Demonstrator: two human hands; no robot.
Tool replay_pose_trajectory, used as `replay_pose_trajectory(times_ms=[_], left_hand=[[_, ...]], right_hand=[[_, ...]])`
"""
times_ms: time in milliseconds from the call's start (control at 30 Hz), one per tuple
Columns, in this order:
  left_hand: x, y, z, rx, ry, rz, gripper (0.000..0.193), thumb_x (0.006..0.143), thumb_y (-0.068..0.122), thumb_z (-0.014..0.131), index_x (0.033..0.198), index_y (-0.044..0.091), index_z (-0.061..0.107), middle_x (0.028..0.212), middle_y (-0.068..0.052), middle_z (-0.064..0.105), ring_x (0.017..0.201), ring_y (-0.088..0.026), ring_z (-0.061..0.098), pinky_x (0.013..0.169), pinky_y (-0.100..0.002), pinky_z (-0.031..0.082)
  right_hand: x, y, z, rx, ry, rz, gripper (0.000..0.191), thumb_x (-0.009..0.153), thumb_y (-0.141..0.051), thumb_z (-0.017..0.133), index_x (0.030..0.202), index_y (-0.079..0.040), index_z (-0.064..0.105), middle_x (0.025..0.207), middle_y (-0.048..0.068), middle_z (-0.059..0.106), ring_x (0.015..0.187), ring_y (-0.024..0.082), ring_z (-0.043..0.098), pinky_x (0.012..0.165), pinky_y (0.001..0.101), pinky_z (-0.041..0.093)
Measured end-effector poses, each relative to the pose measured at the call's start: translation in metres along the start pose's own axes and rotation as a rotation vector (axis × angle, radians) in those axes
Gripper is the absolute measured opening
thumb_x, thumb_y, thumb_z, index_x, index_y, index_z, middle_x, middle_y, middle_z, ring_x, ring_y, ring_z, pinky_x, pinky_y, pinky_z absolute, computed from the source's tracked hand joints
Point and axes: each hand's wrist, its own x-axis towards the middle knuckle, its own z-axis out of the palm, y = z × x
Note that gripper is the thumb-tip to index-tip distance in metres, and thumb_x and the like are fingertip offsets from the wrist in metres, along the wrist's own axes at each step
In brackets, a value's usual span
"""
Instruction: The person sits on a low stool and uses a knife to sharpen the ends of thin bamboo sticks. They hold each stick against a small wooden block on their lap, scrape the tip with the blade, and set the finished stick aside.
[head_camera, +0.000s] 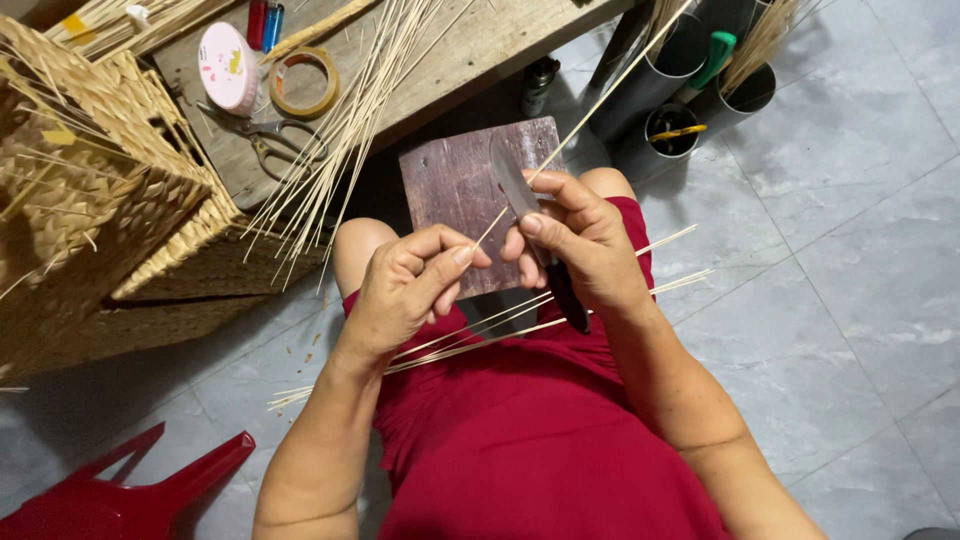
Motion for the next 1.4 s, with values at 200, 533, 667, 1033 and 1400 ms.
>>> replay_pose_trajectory(times_ms=[200, 533, 667, 1033, 1400], left_hand=[[-0.007, 0.001, -0.002, -0.03, -0.027, -0.024, 0.019, 0.105, 0.015, 0.059, 0.102, 0.001, 0.072, 0.062, 0.006, 0.054, 0.052, 0.0, 0.044, 0.046, -0.017, 0.032], [-0.018, -0.003, -0.011, -0.02, 0.001, -0.002, 0.017, 0.104, 0.013, 0.059, 0.102, 0.001, 0.071, 0.071, 0.006, 0.061, 0.056, -0.001, 0.048, 0.049, -0.017, 0.036], [-0.016, -0.003, -0.002, 0.087, 0.099, 0.052, 0.019, 0.105, 0.015, 0.06, 0.104, 0.002, 0.073, 0.064, 0.007, 0.055, 0.055, 0.0, 0.046, 0.049, -0.017, 0.033], [-0.014, 0.004, 0.014, 0.488, 0.3, 0.242, 0.014, 0.103, 0.013, 0.064, 0.105, 0.004, 0.074, 0.061, 0.003, 0.06, 0.054, -0.001, 0.055, 0.05, -0.02, 0.042], [-0.018, 0.005, 0.015, 0.493, 0.279, 0.228, 0.013, 0.102, 0.012, 0.065, 0.104, 0.004, 0.075, 0.062, 0.003, 0.061, 0.053, -0.002, 0.054, 0.049, -0.02, 0.042]], right_hand=[[-0.002, -0.006, -0.007, -0.009, 0.021, -0.03, 0.034, 0.108, -0.003, 0.057, 0.141, 0.001, 0.053, 0.094, 0.019, 0.071, 0.066, 0.019, 0.067, 0.057, 0.026, 0.054], [-0.001, -0.028, -0.012, 0.007, 0.102, -0.107, 0.046, 0.107, -0.004, 0.058, 0.151, 0.001, 0.047, 0.092, 0.017, 0.07, 0.064, 0.016, 0.064, 0.059, 0.0265, 0.054], [-0.014, -0.03, 0.005, -0.09, 0.052, -0.043, 0.06, 0.105, -0.004, 0.058, 0.16, -0.002, 0.035, 0.089, 0.016, 0.071, 0.062, 0.014, 0.063, 0.057, 0.0241, 0.053], [-0.017, -0.007, 0.03, -0.067, 0.065, 0.037, 0.076, 0.103, -0.001, 0.056, 0.167, -0.012, 0.016, 0.089, 0.015, 0.071, 0.063, 0.012, 0.064, 0.059, 0.0223, 0.054], [-0.014, -0.003, 0.023, -0.08, 0.092, -0.044, 0.073, 0.105, -0.002, 0.057, 0.167, -0.01, 0.019, 0.09, 0.016, 0.071, 0.064, 0.013, 0.064, 0.059, 0.0236, 0.055]])
